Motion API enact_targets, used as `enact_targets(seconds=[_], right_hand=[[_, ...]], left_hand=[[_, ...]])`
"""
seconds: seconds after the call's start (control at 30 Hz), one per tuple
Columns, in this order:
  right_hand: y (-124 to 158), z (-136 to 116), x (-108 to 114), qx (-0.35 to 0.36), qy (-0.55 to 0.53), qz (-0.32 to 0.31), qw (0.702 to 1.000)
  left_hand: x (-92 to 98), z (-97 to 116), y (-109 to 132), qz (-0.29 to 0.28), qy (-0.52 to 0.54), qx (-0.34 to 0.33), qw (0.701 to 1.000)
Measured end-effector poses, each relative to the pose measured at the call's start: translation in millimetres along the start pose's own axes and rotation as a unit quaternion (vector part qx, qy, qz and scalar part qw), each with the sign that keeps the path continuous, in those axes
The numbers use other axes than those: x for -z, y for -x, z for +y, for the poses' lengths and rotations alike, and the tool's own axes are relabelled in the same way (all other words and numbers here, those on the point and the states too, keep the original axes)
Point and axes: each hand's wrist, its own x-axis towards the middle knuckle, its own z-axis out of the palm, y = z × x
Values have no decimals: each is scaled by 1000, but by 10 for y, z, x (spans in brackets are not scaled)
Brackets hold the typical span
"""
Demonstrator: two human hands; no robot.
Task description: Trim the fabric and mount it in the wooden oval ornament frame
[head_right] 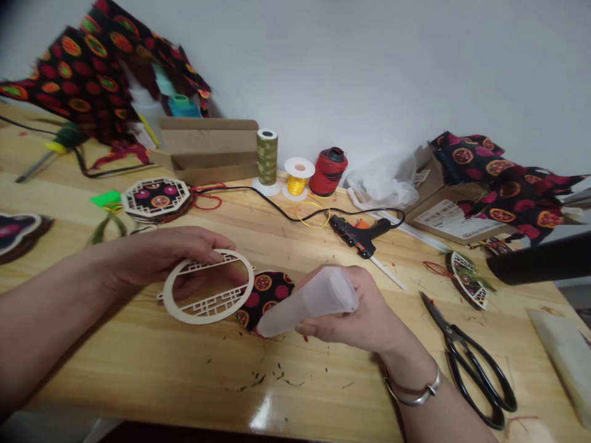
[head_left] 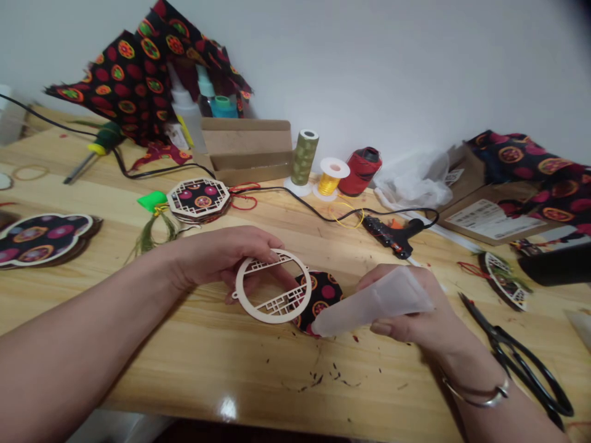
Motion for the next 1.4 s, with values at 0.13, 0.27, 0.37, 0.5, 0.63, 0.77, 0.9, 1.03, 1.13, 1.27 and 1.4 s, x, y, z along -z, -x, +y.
enact_targets(seconds=[0.13, 0.27, 0.37, 0.5, 0.63, 0.77, 0.9, 1.03, 1.13, 1.27, 1.4], right_hand=[[9, -28, 22, -9, 12, -14, 1000], [75, -22, 82, -3, 29, 39, 999], [116, 29, 142, 14, -42, 136, 990], [70, 17, 186, 79, -157, 211, 962], [-7, -43, 186, 92, -208, 261, 938], [-18, 34, 181, 72, -99, 271, 955], [-14, 107, 133, 13, 30, 243, 970], [-34, 71, 57, 6, 73, 218, 973], [-37, 48, 39, 6, 90, 209, 974], [-25, 80, 81, 43, 114, 270, 955], [-48, 98, 108, 116, 32, 354, 927]], left_hand=[[6, 0, -7, 4, 2, 8, 1000], [22, -18, -12, 7, -4, 10, 1000], [36, -42, -10, -1, 0, -3, 1000], [45, -53, -7, -6, 5, -8, 1000], [35, -39, -2, -11, -1, -1, 1000], [48, -49, 2, -13, 0, -8, 1000], [69, -57, 1, -26, -1, -5, 1000], [64, -43, -1, -23, -1, -4, 1000], [58, -29, -3, -24, -3, -1, 1000], [51, -24, -1, -18, -2, 9, 1000], [41, -22, 12, -18, -3, 2, 1000]])
